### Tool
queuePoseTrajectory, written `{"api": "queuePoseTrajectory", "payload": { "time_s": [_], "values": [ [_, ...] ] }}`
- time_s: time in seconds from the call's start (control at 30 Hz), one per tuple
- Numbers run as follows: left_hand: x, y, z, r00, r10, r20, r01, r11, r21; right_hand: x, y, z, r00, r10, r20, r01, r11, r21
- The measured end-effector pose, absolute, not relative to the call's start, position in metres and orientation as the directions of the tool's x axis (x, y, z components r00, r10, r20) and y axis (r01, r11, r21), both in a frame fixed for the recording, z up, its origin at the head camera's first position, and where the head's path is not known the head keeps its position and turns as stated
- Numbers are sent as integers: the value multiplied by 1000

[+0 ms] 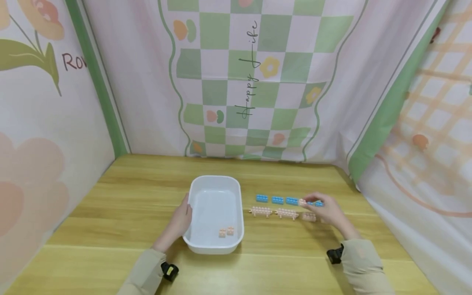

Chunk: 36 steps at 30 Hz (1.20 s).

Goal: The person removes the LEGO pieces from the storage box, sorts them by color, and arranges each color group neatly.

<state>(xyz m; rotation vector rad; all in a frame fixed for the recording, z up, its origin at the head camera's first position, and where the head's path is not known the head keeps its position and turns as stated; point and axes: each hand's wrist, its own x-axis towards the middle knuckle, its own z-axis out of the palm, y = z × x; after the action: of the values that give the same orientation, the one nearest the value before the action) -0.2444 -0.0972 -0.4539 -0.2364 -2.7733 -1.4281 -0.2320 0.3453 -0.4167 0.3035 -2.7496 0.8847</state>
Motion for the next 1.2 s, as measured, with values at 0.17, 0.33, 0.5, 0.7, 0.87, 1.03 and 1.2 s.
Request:
{"api": "queuePoseTrajectory", "payload": {
  "time_s": [0.17,0.33,0.5,0.7,0.87,1.03,1.2],
  "values": [
    [-244,-98,-453,-990,123,68,127,574,809,-227,358,-416,-957,-108,270,-241,813,-529],
    [-244,-99,-454,-991,120,66,123,569,813,-223,372,-417,-958,-92,271,-223,834,-505],
    [-244,-99,-454,-990,125,66,125,560,819,-217,383,-417,-963,-80,258,-203,844,-496],
    [-244,-99,-454,-991,125,49,111,561,820,-215,394,-421,-952,-92,291,-224,859,-460],
    [-243,-99,-454,-991,127,40,105,558,823,-214,401,-425,-946,-90,312,-229,866,-444],
    [-244,-99,-454,-990,131,42,108,556,824,-211,407,-424,-956,-84,281,-211,863,-460],
    [-244,-98,-454,-989,137,53,121,558,821,-207,413,-426,-965,-62,254,-179,865,-469]
  ]
}}
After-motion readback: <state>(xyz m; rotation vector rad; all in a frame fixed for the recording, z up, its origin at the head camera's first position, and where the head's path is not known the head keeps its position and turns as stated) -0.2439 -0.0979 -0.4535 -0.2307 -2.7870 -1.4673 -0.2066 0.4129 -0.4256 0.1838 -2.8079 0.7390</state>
